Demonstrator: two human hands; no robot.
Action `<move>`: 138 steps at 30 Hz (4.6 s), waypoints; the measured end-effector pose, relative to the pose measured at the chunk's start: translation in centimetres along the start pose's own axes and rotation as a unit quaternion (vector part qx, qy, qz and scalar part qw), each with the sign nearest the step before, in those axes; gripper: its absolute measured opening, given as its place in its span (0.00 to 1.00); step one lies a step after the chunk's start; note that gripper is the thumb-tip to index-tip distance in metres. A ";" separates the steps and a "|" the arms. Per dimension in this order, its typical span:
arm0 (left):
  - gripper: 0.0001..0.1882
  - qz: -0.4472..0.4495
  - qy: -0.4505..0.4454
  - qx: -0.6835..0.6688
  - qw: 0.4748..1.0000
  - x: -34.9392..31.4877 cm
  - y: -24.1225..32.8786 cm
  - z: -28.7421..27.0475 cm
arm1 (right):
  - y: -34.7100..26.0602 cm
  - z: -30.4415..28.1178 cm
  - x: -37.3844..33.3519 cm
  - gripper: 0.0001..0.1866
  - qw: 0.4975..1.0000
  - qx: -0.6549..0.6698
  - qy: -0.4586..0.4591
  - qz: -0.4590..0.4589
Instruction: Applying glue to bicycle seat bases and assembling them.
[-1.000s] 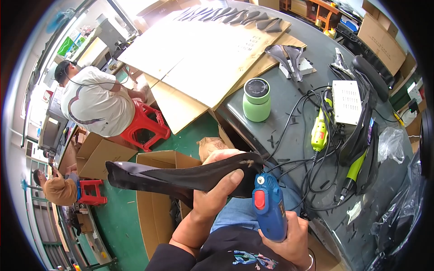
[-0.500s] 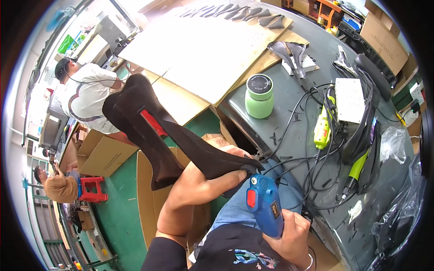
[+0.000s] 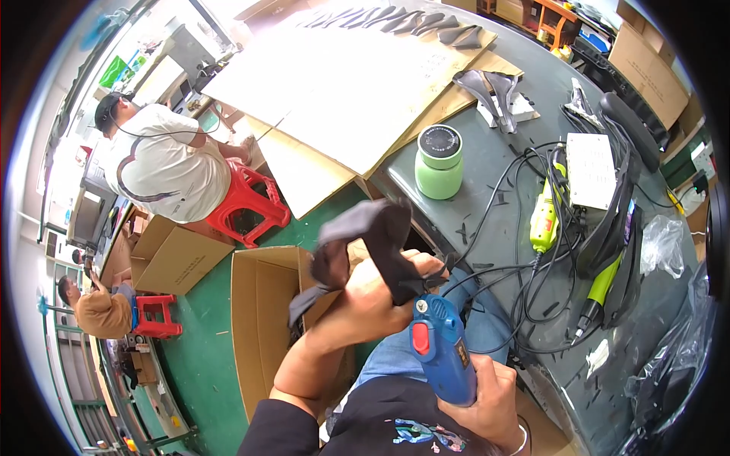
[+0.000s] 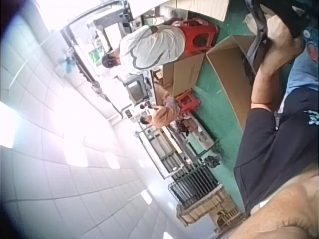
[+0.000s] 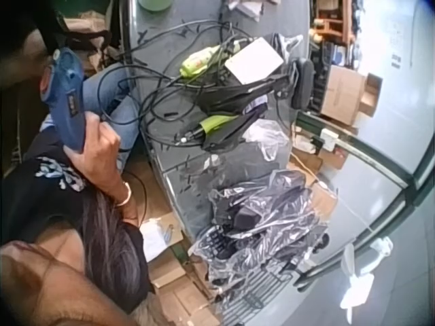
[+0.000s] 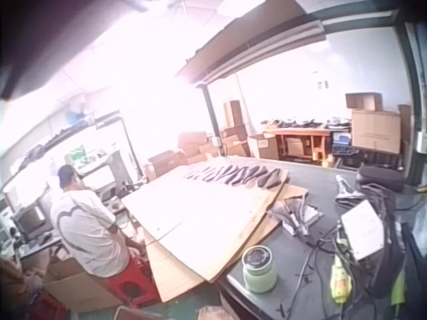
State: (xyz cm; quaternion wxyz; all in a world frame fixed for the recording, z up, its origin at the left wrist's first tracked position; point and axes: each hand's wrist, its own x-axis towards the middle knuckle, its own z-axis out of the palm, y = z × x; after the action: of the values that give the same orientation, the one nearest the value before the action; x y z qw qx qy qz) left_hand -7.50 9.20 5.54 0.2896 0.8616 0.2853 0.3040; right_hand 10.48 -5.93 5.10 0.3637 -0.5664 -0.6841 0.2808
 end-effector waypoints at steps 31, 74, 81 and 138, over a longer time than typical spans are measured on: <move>0.38 -0.090 0.071 -0.757 0.643 -2.6 1.5 6.7 | -1.2 -0.5 1.5 0.33 0.996 0.049 0.012 -0.075; 0.16 -0.128 0.157 -0.351 0.914 -1.5 2.6 0.2 | -0.3 -0.3 0.1 0.28 0.998 -0.034 0.045 -0.019; 0.18 -0.314 0.039 -0.517 0.795 -1.5 2.3 -2.1 | 1.1 -0.6 -0.8 0.29 0.998 -0.037 0.038 0.032; 0.15 -0.078 0.373 -0.411 0.828 -0.8 1.6 1.0 | 0.7 0.9 -0.4 0.29 0.999 -0.020 -0.008 0.041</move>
State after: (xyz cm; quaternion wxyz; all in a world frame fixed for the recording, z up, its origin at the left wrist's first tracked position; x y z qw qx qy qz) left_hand -6.85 7.23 5.70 0.5116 0.4588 0.2866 0.6675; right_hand 10.16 -6.15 3.98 0.3348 -0.5986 -0.6692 0.2860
